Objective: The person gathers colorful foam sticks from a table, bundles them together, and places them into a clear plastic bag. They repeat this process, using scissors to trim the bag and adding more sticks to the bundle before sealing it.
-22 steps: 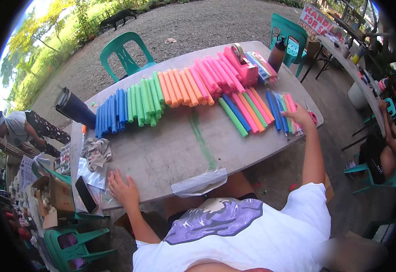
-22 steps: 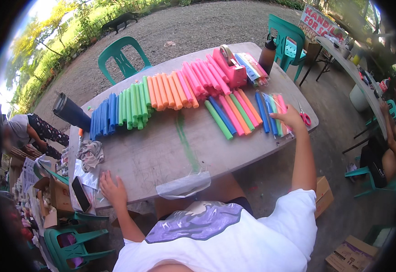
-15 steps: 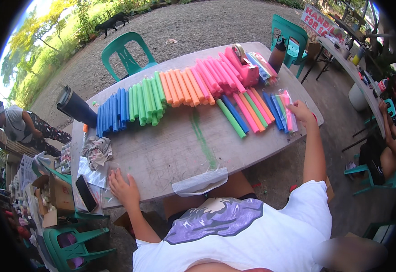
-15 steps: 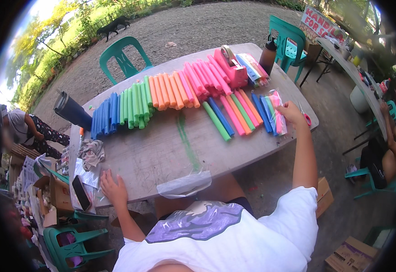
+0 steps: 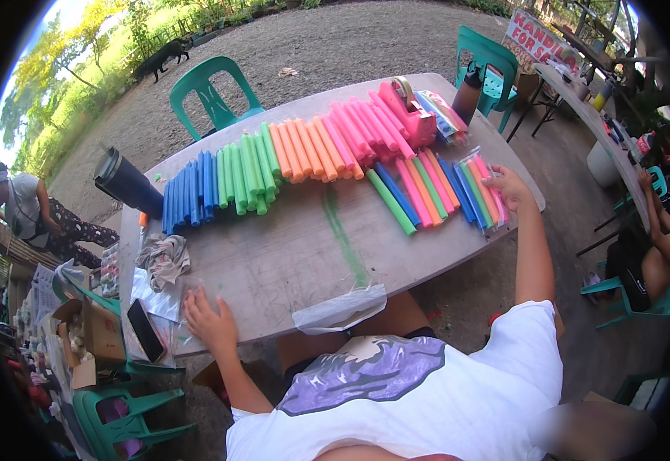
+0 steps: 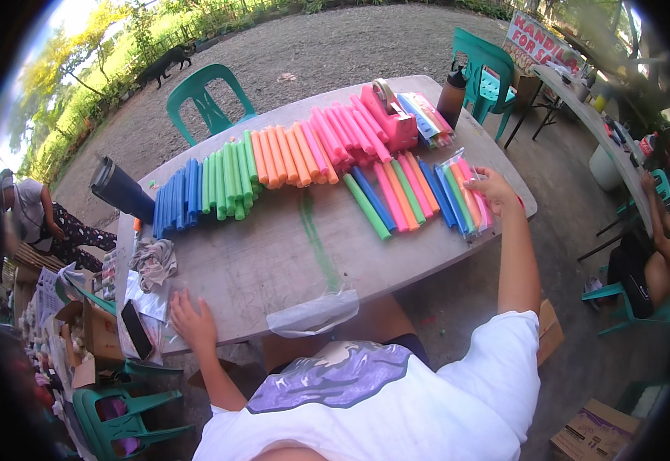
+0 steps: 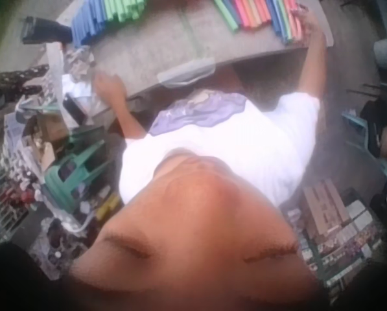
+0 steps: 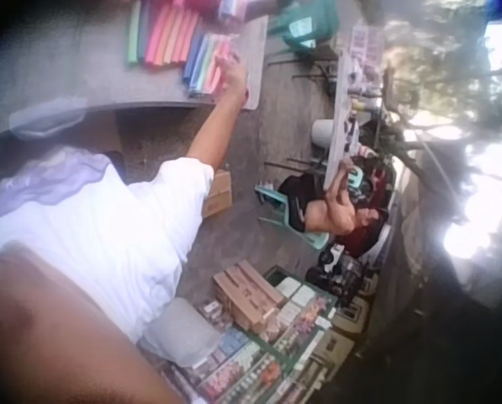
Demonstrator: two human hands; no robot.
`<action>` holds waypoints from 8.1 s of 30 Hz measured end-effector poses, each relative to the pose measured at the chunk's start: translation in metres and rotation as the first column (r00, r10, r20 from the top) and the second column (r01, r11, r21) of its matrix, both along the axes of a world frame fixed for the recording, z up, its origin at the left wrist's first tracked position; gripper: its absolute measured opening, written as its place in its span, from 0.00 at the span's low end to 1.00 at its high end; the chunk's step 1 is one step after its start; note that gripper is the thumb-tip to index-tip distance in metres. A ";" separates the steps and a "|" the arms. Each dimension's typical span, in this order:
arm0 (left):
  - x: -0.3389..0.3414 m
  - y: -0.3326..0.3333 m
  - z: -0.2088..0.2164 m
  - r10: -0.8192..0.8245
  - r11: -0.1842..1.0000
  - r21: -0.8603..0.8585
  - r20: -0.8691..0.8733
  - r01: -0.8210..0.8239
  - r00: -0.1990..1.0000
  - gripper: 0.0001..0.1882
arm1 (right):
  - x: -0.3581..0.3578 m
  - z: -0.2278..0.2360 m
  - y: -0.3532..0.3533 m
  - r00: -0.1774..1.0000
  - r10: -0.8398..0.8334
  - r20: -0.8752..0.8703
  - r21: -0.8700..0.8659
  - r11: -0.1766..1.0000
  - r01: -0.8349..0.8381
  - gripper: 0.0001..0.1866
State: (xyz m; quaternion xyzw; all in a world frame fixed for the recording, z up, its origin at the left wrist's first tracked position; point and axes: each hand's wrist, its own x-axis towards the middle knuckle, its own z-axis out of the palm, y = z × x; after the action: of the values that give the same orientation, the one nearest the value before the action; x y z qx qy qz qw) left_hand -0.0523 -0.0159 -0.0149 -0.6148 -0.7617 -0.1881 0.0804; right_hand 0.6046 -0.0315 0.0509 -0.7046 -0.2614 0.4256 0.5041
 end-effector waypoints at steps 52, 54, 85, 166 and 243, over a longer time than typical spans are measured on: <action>-0.048 0.024 0.022 0.118 0.976 0.170 0.116 -0.137 0.986 0.09 | -0.122 -0.041 -0.010 0.359 -0.175 0.917 0.228 0.967 -0.111 0.22; -0.055 0.025 0.022 0.080 0.964 0.252 0.032 -0.085 0.996 0.07 | -0.140 -0.040 -0.017 0.373 -0.168 0.912 0.236 0.961 -0.145 0.20; -0.049 0.022 0.022 0.125 0.945 0.324 -0.272 -0.031 0.954 0.06 | -0.281 -0.016 -0.047 0.432 0.063 0.900 0.160 0.874 -0.460 0.15; 0.138 -0.049 0.126 -0.918 0.148 0.206 0.393 0.967 0.057 0.11 | -0.283 0.048 -0.074 0.565 0.293 0.772 0.420 0.432 -0.798 0.18; 0.105 -0.066 0.113 -0.833 0.276 0.291 0.548 0.916 0.077 0.14 | -0.286 0.018 -0.022 0.395 -0.108 0.912 0.334 0.756 -0.563 0.13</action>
State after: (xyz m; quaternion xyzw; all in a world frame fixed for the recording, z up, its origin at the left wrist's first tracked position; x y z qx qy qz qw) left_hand 0.0531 -0.0816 0.0981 -0.8497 -0.2269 -0.3344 -0.3388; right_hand 0.3188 -0.0532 0.0686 -0.5718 -0.7077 -0.0531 0.4117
